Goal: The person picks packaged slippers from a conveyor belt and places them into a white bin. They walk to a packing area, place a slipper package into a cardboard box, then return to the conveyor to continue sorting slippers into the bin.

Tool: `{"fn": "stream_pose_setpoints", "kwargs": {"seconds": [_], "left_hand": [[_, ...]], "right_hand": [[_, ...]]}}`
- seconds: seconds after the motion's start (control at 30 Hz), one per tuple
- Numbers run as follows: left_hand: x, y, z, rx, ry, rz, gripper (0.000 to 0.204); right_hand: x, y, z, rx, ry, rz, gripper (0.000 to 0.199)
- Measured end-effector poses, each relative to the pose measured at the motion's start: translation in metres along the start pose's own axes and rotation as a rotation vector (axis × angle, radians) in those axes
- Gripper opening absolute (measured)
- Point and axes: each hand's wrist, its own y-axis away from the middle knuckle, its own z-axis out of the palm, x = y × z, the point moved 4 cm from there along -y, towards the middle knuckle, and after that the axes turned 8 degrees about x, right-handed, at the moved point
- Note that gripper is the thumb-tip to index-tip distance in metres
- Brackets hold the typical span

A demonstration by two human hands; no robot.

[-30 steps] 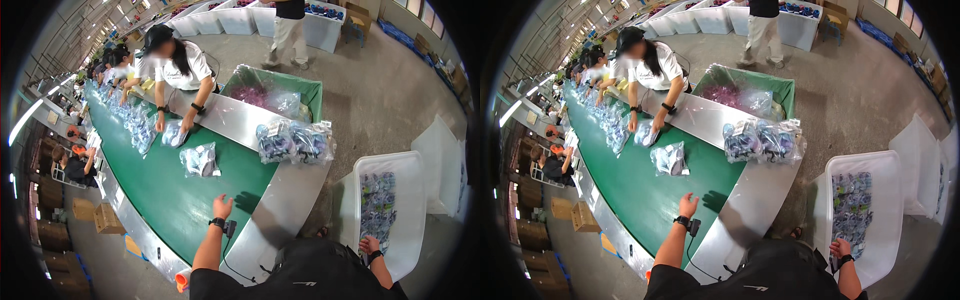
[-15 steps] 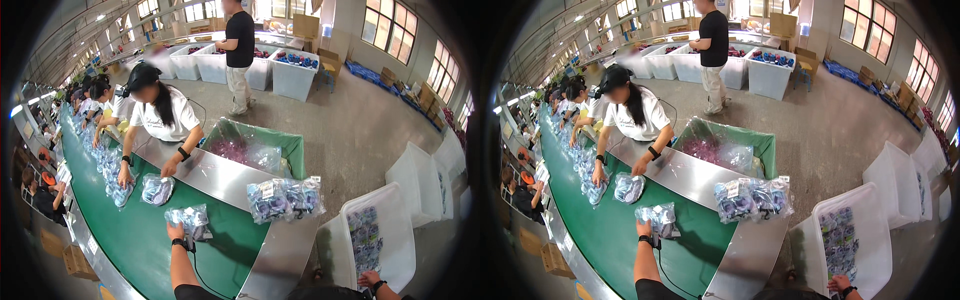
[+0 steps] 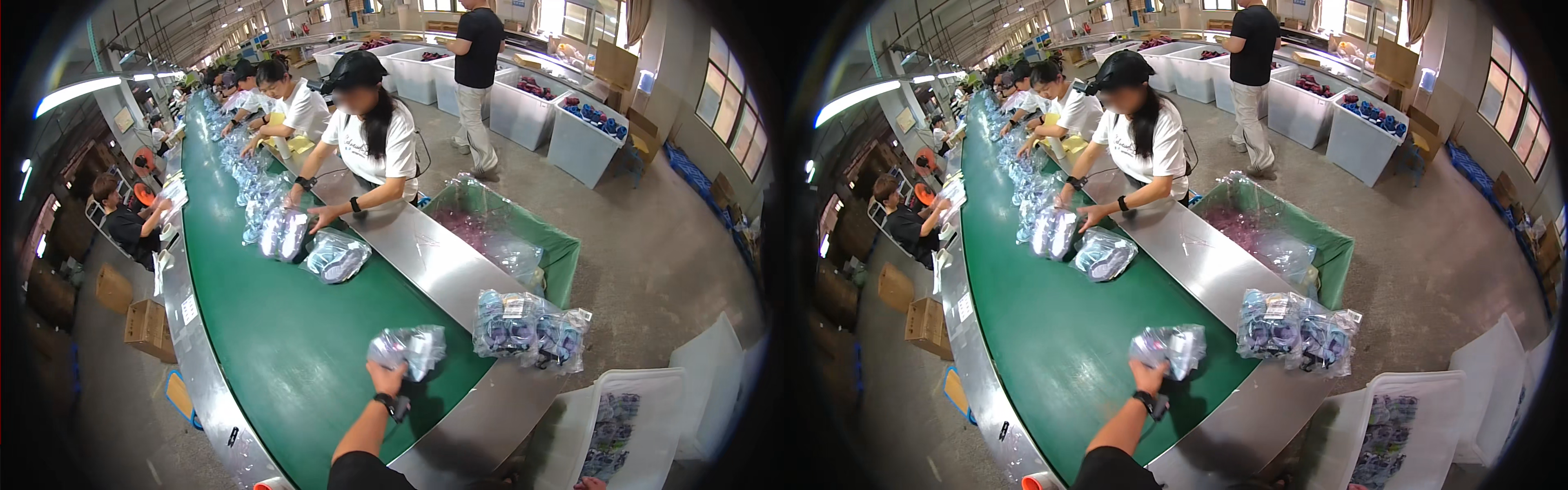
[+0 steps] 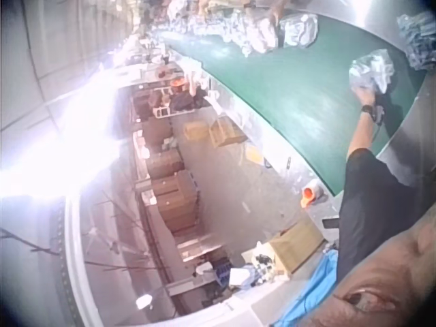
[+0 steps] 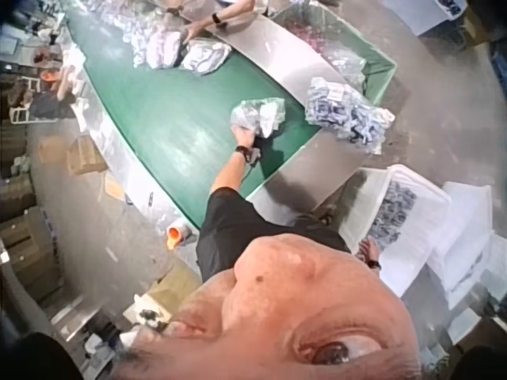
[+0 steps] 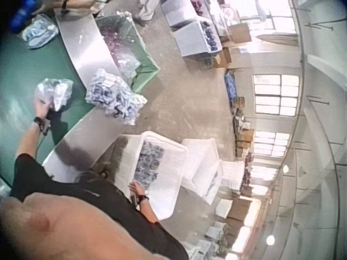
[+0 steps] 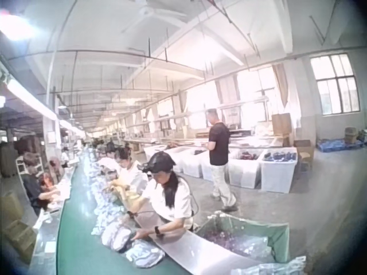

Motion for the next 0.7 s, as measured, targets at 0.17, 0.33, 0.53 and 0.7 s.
{"fn": "stream_pose_setpoints", "kwargs": {"seconds": [0.17,0.33,0.53,0.7], "left_hand": [[0.006,0.111,-0.042,-0.077,-0.002,0.316,0.060],[-0.042,0.159,-0.064,-0.284,0.197,-0.232,0.030],[-0.050,0.148,-0.055,-0.461,0.391,-0.476,0.055],[0.016,0.165,-0.039,-0.481,-0.092,-0.041,0.110]], "right_hand": [[0.013,-0.007,0.009,-0.068,-0.109,-0.017,0.048],[0.028,-0.016,0.002,0.039,0.025,0.012,0.048],[0.040,-0.036,0.000,-0.045,-0.024,0.065,0.053],[0.046,-0.044,0.012,0.003,-0.057,-0.034,0.024]]}}
